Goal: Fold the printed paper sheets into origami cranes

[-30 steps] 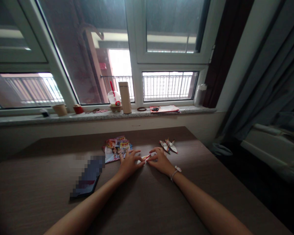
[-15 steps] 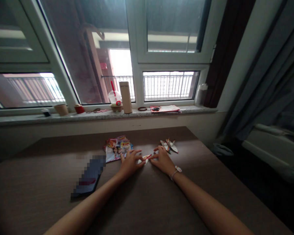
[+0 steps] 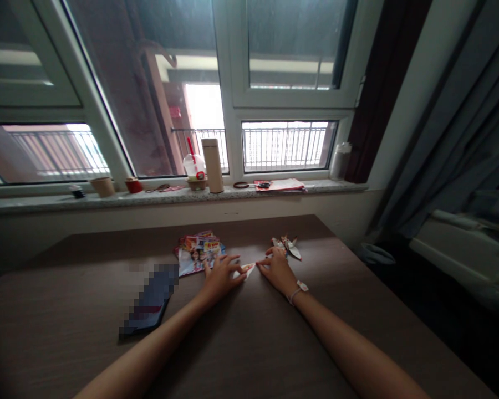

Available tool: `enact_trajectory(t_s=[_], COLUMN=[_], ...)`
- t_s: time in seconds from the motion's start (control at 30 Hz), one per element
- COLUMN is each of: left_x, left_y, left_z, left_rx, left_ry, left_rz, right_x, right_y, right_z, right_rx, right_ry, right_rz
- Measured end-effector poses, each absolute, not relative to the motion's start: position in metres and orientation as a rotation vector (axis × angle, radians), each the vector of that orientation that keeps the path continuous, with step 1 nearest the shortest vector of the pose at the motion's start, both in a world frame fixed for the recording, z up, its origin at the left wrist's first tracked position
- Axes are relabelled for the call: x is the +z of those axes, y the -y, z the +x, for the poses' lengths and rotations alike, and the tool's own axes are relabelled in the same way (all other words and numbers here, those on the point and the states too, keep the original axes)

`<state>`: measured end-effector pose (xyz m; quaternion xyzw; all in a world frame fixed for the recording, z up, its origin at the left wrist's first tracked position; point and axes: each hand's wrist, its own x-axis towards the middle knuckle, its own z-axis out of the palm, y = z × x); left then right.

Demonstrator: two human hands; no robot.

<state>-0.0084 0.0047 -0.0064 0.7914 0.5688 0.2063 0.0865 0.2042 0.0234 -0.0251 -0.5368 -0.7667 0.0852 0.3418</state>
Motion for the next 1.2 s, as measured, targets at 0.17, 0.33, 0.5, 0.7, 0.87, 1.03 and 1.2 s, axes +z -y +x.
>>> enact_trajectory(t_s=[0.17, 0.33, 0.5, 0.7, 0.87, 1.03, 1.2], left_x=[-0.004, -0.003, -0.006, -0.005, -0.003, 0.001, 0.003], left_y=[-0.002, -0.002, -0.004, -0.006, -0.006, -0.007, -0.006], left_z=[-0.008, -0.008, -0.009, -0.014, -0.015, -0.015, -0.015], left_rx=[0.621, 0.622, 0.603, 0.576, 0.541, 0.492, 0.486], left_ry=[-1.693, -1.698, -1.704, -1.698, -1.701, -1.704, -1.702], left_rz=[2.367, 2.361, 2.342, 2.336, 2.317, 2.302, 2.301], right_x=[-0.024, -0.020, -0.018, -0.013, -0.011, -0.013, -0.016], right_y=[-0.018, -0.017, -0.015, -0.011, -0.013, -0.013, -0.011], right_z=[0.204, 0.202, 0.197, 0.182, 0.180, 0.183, 0.184], right_rx=[0.206, 0.196, 0.165, 0.124, 0.170, 0.234, 0.255], right_ry=[2.017, 2.027, 2.027, 1.971, 1.977, 1.977, 2.008], right_rz=[-1.288, -1.363, -1.436, -1.569, -1.595, -1.599, -1.580])
